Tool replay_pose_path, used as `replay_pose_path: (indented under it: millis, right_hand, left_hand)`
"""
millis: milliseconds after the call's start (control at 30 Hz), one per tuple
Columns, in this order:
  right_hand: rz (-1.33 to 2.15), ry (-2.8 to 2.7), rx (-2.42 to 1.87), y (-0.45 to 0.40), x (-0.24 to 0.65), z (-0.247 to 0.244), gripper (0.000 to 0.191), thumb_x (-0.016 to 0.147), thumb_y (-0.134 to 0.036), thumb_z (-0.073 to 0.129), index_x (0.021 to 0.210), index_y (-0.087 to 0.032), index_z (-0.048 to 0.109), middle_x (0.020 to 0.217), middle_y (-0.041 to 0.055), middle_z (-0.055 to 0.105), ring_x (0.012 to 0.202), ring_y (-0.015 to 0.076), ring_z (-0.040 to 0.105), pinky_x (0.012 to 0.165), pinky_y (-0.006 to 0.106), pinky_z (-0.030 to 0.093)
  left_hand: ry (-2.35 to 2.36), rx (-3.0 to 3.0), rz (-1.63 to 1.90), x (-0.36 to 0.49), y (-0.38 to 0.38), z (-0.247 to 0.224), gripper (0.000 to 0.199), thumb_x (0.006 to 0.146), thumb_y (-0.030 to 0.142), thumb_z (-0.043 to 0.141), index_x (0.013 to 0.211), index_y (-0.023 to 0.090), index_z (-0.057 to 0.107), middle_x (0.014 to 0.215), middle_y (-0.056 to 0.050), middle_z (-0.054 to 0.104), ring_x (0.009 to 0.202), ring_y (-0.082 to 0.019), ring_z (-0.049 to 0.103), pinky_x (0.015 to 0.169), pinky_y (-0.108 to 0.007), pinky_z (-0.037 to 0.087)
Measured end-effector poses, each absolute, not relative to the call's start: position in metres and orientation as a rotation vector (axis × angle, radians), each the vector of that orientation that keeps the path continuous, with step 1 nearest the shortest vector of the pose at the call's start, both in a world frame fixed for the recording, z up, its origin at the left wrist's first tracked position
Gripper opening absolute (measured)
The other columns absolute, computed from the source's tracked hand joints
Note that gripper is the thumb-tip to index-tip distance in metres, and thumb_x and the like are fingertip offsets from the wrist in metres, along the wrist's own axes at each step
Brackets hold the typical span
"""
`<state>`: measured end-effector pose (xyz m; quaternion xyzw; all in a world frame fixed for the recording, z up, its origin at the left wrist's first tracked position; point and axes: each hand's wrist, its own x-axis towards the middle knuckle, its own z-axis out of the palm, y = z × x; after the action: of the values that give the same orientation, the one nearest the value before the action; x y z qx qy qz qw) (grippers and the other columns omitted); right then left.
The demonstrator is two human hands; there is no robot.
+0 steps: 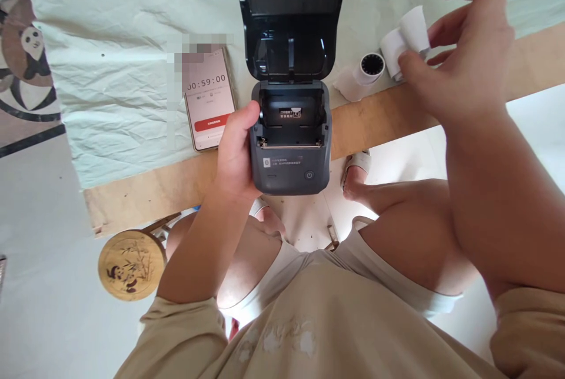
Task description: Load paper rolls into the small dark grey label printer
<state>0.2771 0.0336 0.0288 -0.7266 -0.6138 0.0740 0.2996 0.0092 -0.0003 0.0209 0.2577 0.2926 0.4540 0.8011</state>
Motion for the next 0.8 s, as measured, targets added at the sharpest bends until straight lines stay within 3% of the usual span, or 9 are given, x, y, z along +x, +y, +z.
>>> replay_pose_path:
  millis: [100, 300, 433, 500, 567, 667, 800]
  right_hand:
    - [0.051, -1.65, -1.86, 0.036, 0.284, 0.023, 0.046, 0.075, -0.019, 0.059, 0.119, -0.026, 0.046, 0.079, -0.0004, 0.056, 0.07, 0.0112, 0.052, 0.063, 0.029, 0.039]
    - [-0.064, -1.705, -1.577, 0.033, 0.285, 0.022, 0.031, 0.086, -0.025, 0.05, 0.116, -0.019, 0.048, 0.118, 0.0052, 0.049, 0.064, 0.0031, 0.049, 0.063, 0.027, 0.036]
    - [0.034, -1.735, -1.49, 0.032, 0.278, 0.022, 0.036, 0.094, -0.042, 0.038, 0.114, -0.017, 0.052, 0.11, 0.007, 0.055, 0.063, 0.0053, 0.057, 0.056, 0.027, 0.032]
    - [-0.003, -1.715, -1.612, 0.034, 0.275, 0.023, 0.033, 0.093, -0.039, 0.041, 0.112, -0.016, 0.056, 0.098, 0.0064, 0.057, 0.067, 0.0079, 0.056, 0.061, 0.028, 0.034]
    - [-0.026, -1.662, -1.842, 0.037, 0.27, 0.027, 0.032, 0.086, -0.033, 0.053, 0.114, -0.017, 0.056, 0.101, 0.0077, 0.058, 0.074, 0.0099, 0.052, 0.072, 0.03, 0.037]
    - [0.165, -1.587, -2.171, 0.04, 0.26, 0.033, 0.049, 0.077, -0.035, 0.064, 0.122, -0.021, 0.053, 0.102, 0.0085, 0.061, 0.075, 0.0121, 0.045, 0.081, 0.038, 0.039]
    - [0.359, -1.56, -2.277, 0.039, 0.247, 0.039, 0.06, 0.066, -0.033, 0.074, 0.121, -0.026, 0.054, 0.086, 0.0054, 0.062, 0.077, 0.0144, 0.041, 0.085, 0.046, 0.039]
  left_hand:
    - [0.618, 0.563, 0.97, 0.009, 0.001, 0.02, 0.055, 0.091, 0.052, 0.034, 0.115, 0.014, 0.066, 0.111, -0.008, 0.072, 0.123, -0.027, 0.059, 0.099, -0.038, 0.053]
    - [0.589, 0.539, 0.971, 0.008, 0.001, 0.021, 0.055, 0.092, 0.051, 0.033, 0.115, 0.013, 0.066, 0.108, -0.007, 0.072, 0.115, -0.024, 0.064, 0.099, -0.038, 0.053]
    - [0.578, 0.53, 0.951, 0.007, 0.0, 0.021, 0.054, 0.092, 0.05, 0.034, 0.116, 0.014, 0.065, 0.109, -0.006, 0.071, 0.109, -0.024, 0.067, 0.099, -0.04, 0.053]
    - [0.593, 0.536, 0.958, 0.007, -0.001, 0.021, 0.055, 0.092, 0.052, 0.033, 0.116, 0.015, 0.065, 0.109, -0.006, 0.071, 0.114, -0.025, 0.064, 0.1, -0.041, 0.052]
    - [0.621, 0.543, 0.96, 0.008, -0.001, 0.021, 0.055, 0.091, 0.053, 0.034, 0.116, 0.015, 0.065, 0.111, -0.007, 0.071, 0.121, -0.027, 0.061, 0.101, -0.04, 0.052]
    - [0.65, 0.552, 0.964, 0.008, -0.001, 0.022, 0.051, 0.09, 0.051, 0.039, 0.112, 0.014, 0.066, 0.11, -0.009, 0.072, 0.127, -0.027, 0.056, 0.102, -0.038, 0.051]
    - [0.657, 0.562, 1.015, 0.009, -0.001, 0.024, 0.048, 0.091, 0.048, 0.041, 0.109, 0.013, 0.067, 0.106, -0.008, 0.074, 0.123, -0.026, 0.059, 0.102, -0.037, 0.051]
